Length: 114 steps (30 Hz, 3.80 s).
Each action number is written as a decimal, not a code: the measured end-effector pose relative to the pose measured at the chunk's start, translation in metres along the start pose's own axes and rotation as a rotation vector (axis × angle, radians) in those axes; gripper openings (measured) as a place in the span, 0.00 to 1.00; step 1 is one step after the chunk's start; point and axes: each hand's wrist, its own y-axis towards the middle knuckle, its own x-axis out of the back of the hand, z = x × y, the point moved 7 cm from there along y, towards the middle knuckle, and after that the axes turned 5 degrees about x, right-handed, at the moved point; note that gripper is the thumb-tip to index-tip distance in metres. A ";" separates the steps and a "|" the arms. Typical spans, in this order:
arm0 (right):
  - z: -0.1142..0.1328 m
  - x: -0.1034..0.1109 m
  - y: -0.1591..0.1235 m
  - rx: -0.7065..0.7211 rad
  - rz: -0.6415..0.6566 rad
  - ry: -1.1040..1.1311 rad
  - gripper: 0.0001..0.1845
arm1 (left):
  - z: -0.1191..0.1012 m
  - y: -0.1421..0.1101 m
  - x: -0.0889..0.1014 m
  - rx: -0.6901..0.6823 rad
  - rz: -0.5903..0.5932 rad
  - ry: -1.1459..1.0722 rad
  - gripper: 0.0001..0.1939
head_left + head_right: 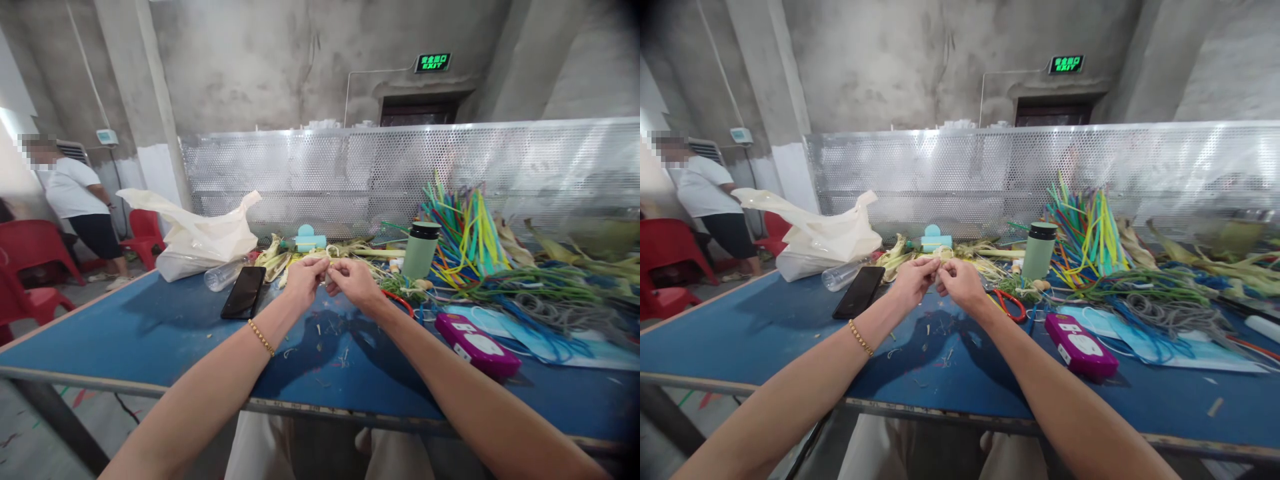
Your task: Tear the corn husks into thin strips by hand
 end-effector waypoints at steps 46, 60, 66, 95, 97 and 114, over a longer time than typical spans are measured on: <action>0.022 0.072 0.002 0.200 -0.514 -0.289 0.18 | -0.016 0.003 0.007 -0.032 -0.009 0.289 0.07; 0.026 0.031 0.001 0.256 -0.098 -0.412 0.05 | -0.008 -0.008 -0.009 0.018 0.111 0.372 0.09; 0.028 0.033 0.003 0.250 -0.096 -0.387 0.03 | -0.006 -0.008 -0.012 0.032 0.128 0.322 0.09; 0.029 0.036 0.005 0.195 -0.107 -0.199 0.09 | -0.013 -0.008 -0.015 0.006 0.120 0.304 0.07; 0.029 0.035 0.006 0.197 -0.103 -0.179 0.10 | -0.013 -0.007 -0.015 -0.008 0.111 0.307 0.06; 0.023 0.038 0.007 0.194 -0.124 -0.233 0.13 | -0.018 -0.005 -0.017 -0.095 0.263 0.436 0.16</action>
